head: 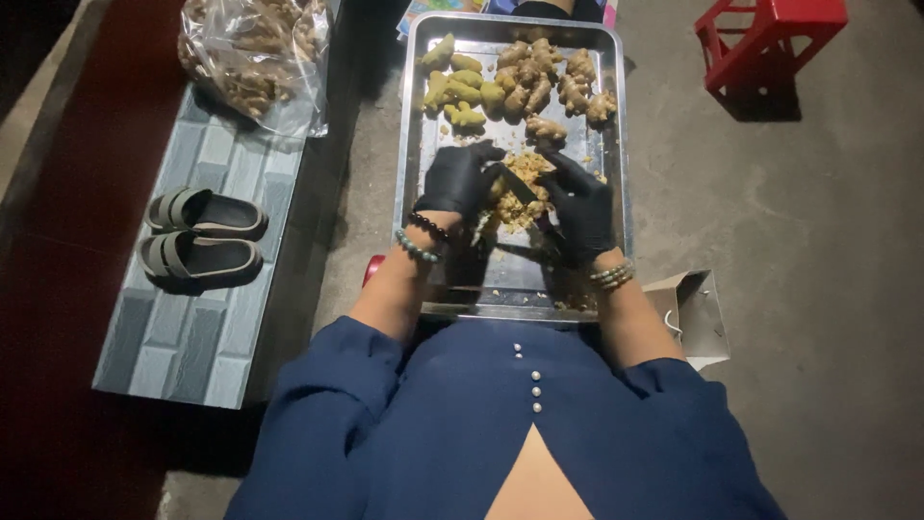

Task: Scraping the skin off ginger roots using a small knife over a metal tray.

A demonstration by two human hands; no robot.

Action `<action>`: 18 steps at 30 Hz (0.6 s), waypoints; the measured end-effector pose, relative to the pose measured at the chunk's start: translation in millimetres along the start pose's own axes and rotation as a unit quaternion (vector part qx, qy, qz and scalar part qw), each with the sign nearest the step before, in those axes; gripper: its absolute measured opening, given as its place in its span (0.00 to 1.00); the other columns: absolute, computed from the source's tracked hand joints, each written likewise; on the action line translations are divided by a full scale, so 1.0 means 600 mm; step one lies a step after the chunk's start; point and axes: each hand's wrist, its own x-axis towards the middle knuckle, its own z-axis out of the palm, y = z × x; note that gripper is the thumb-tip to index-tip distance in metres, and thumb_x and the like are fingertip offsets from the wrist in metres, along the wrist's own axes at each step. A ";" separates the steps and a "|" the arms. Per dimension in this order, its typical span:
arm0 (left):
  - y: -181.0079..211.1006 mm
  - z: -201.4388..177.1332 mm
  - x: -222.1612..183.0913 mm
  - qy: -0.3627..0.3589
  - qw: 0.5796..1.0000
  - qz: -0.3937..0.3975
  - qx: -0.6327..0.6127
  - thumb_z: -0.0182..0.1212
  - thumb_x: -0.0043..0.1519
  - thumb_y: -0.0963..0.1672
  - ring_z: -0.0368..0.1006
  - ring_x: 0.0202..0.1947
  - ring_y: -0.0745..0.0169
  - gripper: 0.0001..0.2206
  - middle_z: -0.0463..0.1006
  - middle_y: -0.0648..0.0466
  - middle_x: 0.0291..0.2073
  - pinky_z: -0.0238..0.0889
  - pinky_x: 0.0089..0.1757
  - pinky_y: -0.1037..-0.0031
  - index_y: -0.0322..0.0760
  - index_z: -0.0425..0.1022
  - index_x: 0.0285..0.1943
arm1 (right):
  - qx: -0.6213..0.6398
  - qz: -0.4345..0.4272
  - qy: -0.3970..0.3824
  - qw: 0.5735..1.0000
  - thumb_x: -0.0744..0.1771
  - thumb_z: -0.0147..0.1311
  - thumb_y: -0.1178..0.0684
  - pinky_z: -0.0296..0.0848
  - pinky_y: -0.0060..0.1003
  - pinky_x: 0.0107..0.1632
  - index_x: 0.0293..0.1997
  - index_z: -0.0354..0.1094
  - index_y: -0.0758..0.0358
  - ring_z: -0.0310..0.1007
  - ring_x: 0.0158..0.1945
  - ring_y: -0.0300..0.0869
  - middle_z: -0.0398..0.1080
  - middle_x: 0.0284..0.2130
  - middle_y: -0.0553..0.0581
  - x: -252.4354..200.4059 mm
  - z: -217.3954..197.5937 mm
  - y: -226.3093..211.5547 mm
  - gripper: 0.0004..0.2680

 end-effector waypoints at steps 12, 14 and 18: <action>-0.055 -0.137 -0.041 0.072 0.977 -0.200 0.033 0.57 0.63 0.61 0.68 0.63 0.37 0.34 0.70 0.41 0.66 0.65 0.60 0.46 0.38 0.67 0.70 | -0.354 -0.205 0.025 0.912 0.64 0.68 0.44 0.72 0.49 0.55 0.67 0.71 0.38 0.68 0.59 0.51 0.73 0.49 0.53 0.001 -0.099 0.182 0.22; -0.138 -0.088 -0.049 0.009 0.960 -0.276 -0.051 0.57 0.59 0.65 0.68 0.65 0.43 0.40 0.71 0.45 0.66 0.61 0.63 0.50 0.47 0.58 0.75 | -0.389 -0.169 0.038 0.905 0.64 0.68 0.43 0.73 0.51 0.55 0.66 0.71 0.42 0.66 0.60 0.53 0.71 0.51 0.55 -0.009 -0.112 0.195 0.22; -0.059 -0.093 -0.085 -0.029 0.877 -0.353 -0.324 0.69 0.56 0.60 0.71 0.63 0.48 0.32 0.77 0.52 0.60 0.64 0.62 0.56 0.56 0.69 0.68 | -0.237 0.017 -0.031 0.971 0.67 0.62 0.51 0.65 0.64 0.64 0.81 0.40 0.54 0.66 0.63 0.69 0.68 0.56 0.77 -0.037 -0.158 0.111 0.34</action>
